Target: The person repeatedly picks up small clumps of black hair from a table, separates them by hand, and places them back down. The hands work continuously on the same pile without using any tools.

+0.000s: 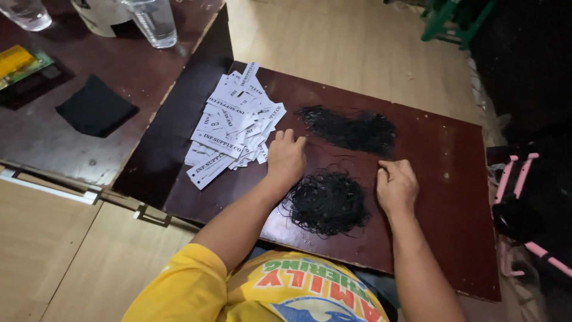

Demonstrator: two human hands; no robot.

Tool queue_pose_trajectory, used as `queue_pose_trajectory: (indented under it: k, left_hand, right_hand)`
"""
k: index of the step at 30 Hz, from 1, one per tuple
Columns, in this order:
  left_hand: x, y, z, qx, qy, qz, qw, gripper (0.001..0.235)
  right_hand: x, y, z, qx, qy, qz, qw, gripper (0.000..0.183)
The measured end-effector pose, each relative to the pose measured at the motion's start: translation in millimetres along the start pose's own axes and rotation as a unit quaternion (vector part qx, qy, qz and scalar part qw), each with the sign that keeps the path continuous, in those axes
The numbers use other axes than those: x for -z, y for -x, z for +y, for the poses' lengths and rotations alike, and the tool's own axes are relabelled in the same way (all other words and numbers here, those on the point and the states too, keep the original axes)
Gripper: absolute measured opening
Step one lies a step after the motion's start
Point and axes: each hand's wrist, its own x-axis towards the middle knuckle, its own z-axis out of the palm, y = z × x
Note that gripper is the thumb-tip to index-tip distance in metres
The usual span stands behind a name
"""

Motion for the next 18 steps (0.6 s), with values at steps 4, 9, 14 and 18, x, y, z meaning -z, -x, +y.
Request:
queue_pose_trajectory:
  k: [4,9,14,18]
  left_hand:
    - [9,0,8,-0.043,-0.004,-0.007,0.999,0.020]
    - [24,-8,12,-0.024,-0.039,-0.040,0.998,0.034]
    - [29,-10,11,-0.003,-0.026,-0.044,0.999,0.040]
    - [26,-8,11,0.009,-0.007,-0.058,0.998,0.044]
  right_hand:
    - [4,-1,-6,0.000,-0.004,0.013,1.000,0.018]
    - [0,-1,-4,-0.001,-0.005,0.004,1.000,0.022]
    - [-9,0,4,0.009,0.014,0.014,1.000,0.025]
    - [-7,3,3,-0.010,0.031,0.007,0.999,0.027]
